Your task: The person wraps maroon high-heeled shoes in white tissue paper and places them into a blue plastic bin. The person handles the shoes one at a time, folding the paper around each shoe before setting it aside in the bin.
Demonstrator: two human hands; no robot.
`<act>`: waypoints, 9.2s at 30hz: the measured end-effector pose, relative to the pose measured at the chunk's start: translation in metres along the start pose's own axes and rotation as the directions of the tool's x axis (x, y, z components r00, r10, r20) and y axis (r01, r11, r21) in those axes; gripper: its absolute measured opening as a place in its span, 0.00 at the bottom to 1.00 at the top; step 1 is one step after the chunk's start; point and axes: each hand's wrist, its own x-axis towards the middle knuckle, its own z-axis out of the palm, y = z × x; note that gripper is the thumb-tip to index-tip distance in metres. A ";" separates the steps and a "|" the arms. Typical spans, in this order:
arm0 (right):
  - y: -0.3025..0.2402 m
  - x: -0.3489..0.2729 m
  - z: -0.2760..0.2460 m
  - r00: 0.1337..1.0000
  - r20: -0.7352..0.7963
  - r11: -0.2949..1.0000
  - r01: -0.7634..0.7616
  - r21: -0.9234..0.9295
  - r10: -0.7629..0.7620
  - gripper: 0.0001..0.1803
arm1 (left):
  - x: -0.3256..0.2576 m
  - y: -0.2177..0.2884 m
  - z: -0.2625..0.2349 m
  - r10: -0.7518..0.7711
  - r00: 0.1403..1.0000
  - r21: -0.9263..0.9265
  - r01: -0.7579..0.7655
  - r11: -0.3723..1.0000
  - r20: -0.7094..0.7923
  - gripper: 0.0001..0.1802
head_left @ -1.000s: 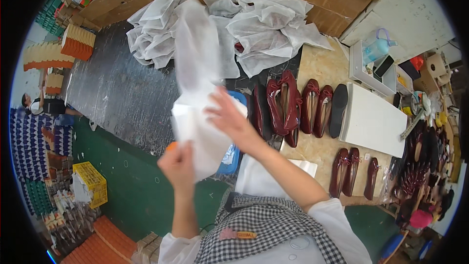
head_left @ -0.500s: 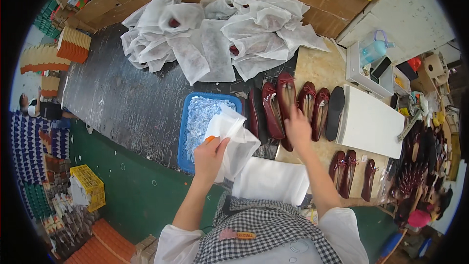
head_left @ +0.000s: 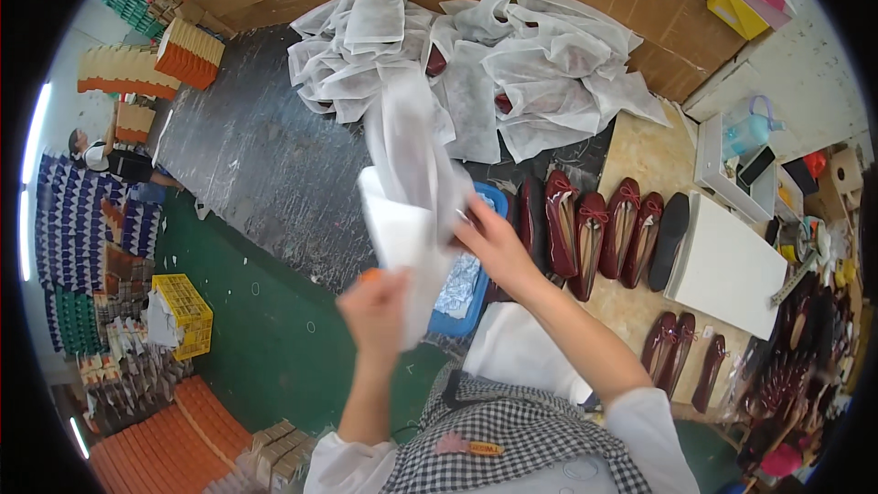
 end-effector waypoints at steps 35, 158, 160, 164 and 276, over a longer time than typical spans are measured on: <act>0.007 -0.015 0.027 0.995 0.100 0.993 0.032 -0.111 -0.021 0.22 | 0.006 0.020 -0.020 -0.103 0.994 -0.023 0.103 0.994 -0.035 0.14; 0.034 -0.034 0.026 0.995 0.081 0.964 -0.033 -0.263 0.056 0.29 | -0.047 0.006 -0.005 -0.020 0.999 -0.045 0.021 0.999 0.036 0.13; 0.029 0.012 0.054 0.959 0.002 0.954 0.282 -0.103 -0.283 0.31 | -0.016 0.002 -0.035 -0.146 0.985 0.018 0.148 0.989 -0.091 0.10; 0.025 -0.019 0.074 0.976 0.213 0.978 0.085 -0.190 -0.044 0.15 | -0.014 -0.012 -0.036 -0.268 0.955 -0.232 0.234 0.944 -0.128 0.12; 0.057 -0.103 -0.076 0.933 -0.316 0.981 -0.191 -0.031 0.172 0.10 | -0.035 0.006 0.134 -0.375 0.711 -0.215 0.590 0.778 0.594 0.14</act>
